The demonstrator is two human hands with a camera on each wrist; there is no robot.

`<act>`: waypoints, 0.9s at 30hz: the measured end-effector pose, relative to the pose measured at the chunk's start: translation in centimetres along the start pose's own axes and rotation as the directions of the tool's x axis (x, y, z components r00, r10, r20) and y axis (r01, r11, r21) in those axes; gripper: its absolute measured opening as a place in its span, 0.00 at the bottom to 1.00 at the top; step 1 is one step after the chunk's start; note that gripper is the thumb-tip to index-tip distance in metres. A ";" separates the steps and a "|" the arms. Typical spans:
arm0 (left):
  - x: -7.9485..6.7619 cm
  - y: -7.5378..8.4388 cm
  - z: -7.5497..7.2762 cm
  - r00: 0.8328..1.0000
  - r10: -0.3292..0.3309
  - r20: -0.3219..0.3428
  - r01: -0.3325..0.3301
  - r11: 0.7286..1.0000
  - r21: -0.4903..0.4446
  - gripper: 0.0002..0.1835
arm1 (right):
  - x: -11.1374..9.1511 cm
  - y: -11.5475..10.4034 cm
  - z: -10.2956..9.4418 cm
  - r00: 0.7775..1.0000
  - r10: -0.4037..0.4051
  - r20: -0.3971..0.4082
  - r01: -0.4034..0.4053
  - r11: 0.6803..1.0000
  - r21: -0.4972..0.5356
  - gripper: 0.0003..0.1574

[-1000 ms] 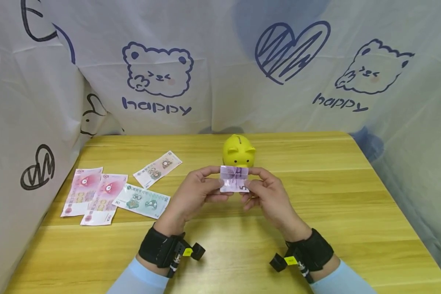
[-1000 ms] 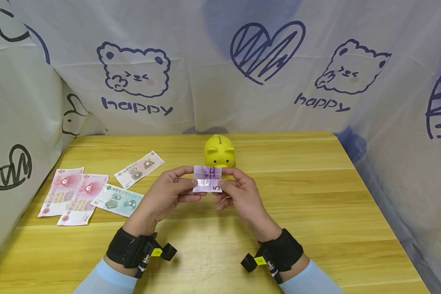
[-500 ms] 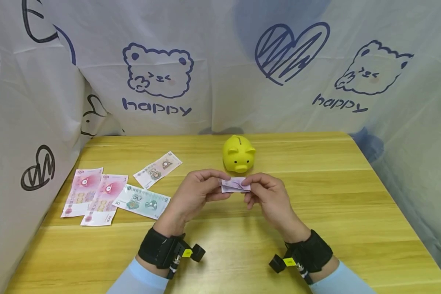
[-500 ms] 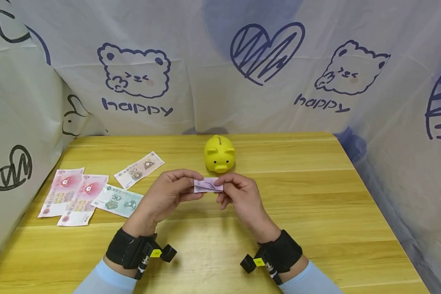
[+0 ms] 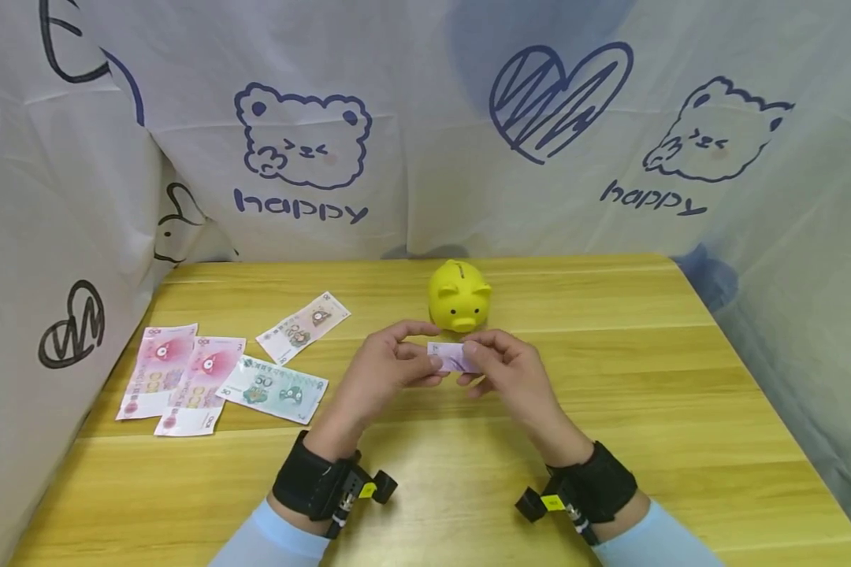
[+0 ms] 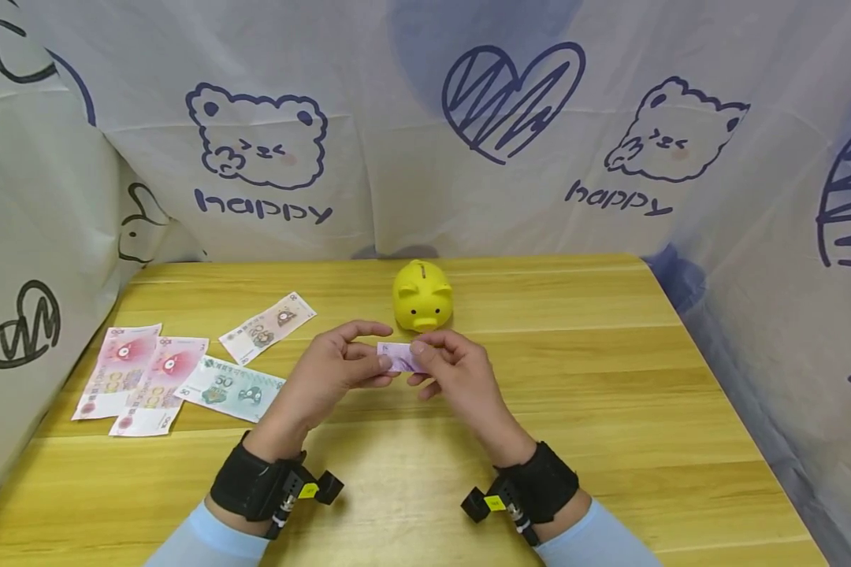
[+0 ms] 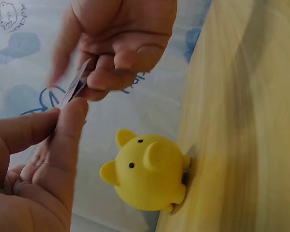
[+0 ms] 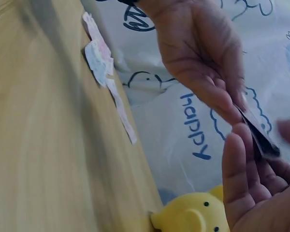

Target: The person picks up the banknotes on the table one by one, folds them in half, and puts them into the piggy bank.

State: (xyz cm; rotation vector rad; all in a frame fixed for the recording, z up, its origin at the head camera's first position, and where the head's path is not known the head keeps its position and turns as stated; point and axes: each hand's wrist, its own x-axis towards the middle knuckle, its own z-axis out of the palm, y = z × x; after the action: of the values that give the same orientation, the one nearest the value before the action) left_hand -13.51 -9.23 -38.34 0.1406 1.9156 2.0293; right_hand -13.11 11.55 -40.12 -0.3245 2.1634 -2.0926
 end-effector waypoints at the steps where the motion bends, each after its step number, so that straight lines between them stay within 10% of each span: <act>1: 0.1 -0.1 0.1 1.000 -0.001 0.010 0.001 1.000 0.016 0.21 | 0.0 0.1 0.1 1.000 0.003 -0.006 -0.003 1.000 -0.012 0.21; 27: 0.7 -1.1 0.9 0.985 0.066 -0.157 -0.045 0.990 0.137 0.07 | 0.2 0.9 1.1 0.991 0.114 0.066 -0.117 0.991 0.058 0.14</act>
State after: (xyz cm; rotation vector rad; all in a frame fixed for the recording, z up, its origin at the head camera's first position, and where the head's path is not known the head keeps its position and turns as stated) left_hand -13.66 -8.11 -39.42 0.0654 2.1699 2.0021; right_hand -13.15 10.43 -41.02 -0.2485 2.0273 -2.0531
